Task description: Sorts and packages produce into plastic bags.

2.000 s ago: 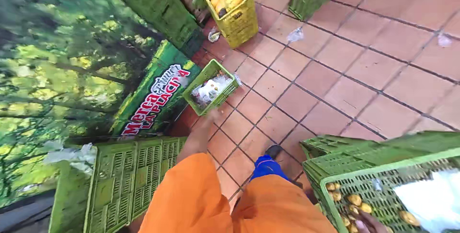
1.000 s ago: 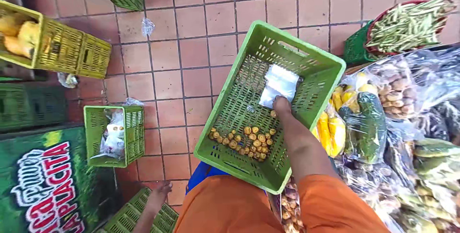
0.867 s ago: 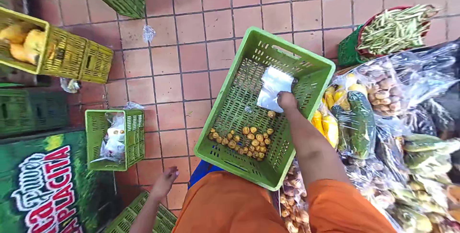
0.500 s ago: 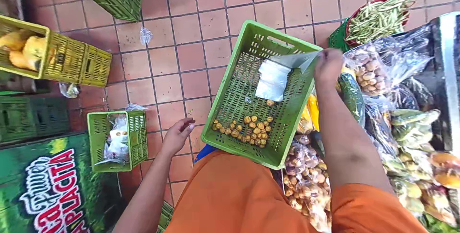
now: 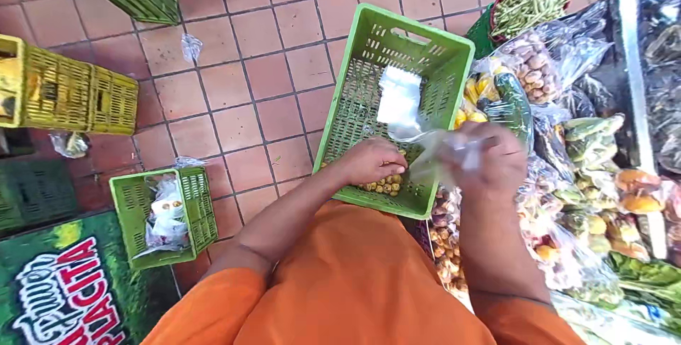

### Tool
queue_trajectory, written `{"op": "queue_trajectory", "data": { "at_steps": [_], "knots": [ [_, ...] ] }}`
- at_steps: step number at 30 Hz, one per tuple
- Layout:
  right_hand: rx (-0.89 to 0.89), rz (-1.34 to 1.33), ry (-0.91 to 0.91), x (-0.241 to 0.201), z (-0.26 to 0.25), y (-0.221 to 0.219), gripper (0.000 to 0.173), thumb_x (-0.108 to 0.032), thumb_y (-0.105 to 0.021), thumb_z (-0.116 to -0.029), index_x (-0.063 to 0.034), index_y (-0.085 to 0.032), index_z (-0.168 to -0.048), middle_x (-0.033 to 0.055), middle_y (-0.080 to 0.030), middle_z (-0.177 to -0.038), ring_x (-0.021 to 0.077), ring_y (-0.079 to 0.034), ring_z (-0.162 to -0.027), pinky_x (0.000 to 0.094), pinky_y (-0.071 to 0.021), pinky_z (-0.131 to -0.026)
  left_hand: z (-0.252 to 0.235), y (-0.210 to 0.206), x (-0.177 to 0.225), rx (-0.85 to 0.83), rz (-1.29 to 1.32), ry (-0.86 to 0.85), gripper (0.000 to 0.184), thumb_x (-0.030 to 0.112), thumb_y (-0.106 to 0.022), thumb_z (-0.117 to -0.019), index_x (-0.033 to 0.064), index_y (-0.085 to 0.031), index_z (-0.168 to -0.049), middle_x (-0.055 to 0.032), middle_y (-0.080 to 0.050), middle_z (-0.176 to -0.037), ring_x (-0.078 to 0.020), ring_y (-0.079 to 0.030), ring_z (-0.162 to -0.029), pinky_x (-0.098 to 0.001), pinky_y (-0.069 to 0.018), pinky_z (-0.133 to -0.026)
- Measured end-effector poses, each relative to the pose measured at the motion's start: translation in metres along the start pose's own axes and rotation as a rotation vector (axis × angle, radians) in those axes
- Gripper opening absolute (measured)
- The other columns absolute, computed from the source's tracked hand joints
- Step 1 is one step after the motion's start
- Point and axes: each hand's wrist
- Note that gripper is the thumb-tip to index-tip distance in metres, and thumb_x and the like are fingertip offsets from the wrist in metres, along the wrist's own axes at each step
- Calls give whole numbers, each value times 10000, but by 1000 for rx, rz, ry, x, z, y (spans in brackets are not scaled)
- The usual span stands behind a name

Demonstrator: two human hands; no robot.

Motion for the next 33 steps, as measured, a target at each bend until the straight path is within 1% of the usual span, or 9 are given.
{"op": "queue_trajectory", "data": {
  "at_steps": [4, 8, 10, 13, 20, 25, 28, 30, 33],
  "knots": [
    [336, -284, -56, -15, 10, 9, 193, -407, -658, -938, -266, -650, -805, -84, -613, -692, 45, -524, -506, 230, -466, -457, 24, -7, -7, 161, 186, 165, 247, 274, -639, -1005, 44, -714, -1057, -102, -628, -1344, -210, -556, -1313, -436, -480, -1099],
    [27, -294, -200, -6, 30, -32, 265, -500, -624, -983, -294, -734, -858, -127, -677, -756, -7, -590, -596, 180, -508, -533, 27, 10, 22, 309, 100, 98, 821, 348, -856, -810, 65, -468, -1476, -121, -310, -1656, -268, -324, -1519, -512, -358, -1209],
    [-80, -398, -195, -4, 31, -53, 305, -481, -593, -1012, -249, -751, -893, -111, -697, -790, -10, -612, -631, 165, -508, -552, 24, 18, 29, 249, -18, -17, 716, 303, -816, -834, 68, -536, -1450, -128, -461, -1562, -286, -407, -1464, -524, -337, -1209],
    [23, -539, -170, -15, 26, -66, 380, -571, -635, -938, -222, -742, -831, -76, -680, -723, 28, -606, -580, 197, -496, -506, 28, 17, 14, -44, -9, -62, 264, 263, -585, -1022, 70, -756, -1077, -87, -747, -1072, -232, -684, -1097, -489, -517, -999],
    [687, -565, -125, -31, 10, -3, 666, -561, -237, -1084, -155, -531, -646, -39, -437, -498, 82, -432, -415, 238, -393, -415, 130, 40, -44, 126, 283, 453, 368, 317, -536, -1051, 16, -731, -1132, -95, -753, -1050, -162, -715, -1007, -420, -561, -982],
    [887, -396, -215, 16, 26, 7, 496, -448, -236, -1119, -160, -610, -965, -13, -626, -671, 82, -585, -534, 255, -511, -474, 181, 67, -39, 545, 737, 431, 144, 147, -574, -1010, 77, -698, -998, 43, -740, -869, -82, -707, -747, -299, -620, -727],
    [901, -258, -273, 58, 22, 0, 388, -354, -287, -1136, -105, -567, -1238, 10, -704, -963, 95, -698, -865, 317, -613, -792, 183, 80, -20, 791, 802, 472, 198, 226, -568, -1016, 102, -679, -909, 57, -699, -741, -43, -645, -603, -242, -575, -570],
    [945, 153, -446, 92, 11, -1, 337, -356, -403, -1114, -82, -600, -1112, -10, -670, -837, 82, -659, -692, 299, -596, -643, 179, 85, -14, 924, 853, 403, 186, 176, -581, -1012, 27, -692, -1010, -8, -724, -811, -79, -668, -673, -272, -588, -632],
    [591, 556, -558, 91, 8, -18, 614, -396, -534, -1042, 52, -420, -1446, 211, -597, -1275, 242, -632, -1095, 442, -540, -958, 176, 96, -3, 1084, 728, 479, 112, 89, -650, -959, -20, -678, -959, -44, -709, -767, -111, -667, -651, -301, -592, -624]
  ]
}}
Point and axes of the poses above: each hand's wrist, its own z-axis away from the middle knuckle, its own y-axis out of the back of the hand, x = y × z
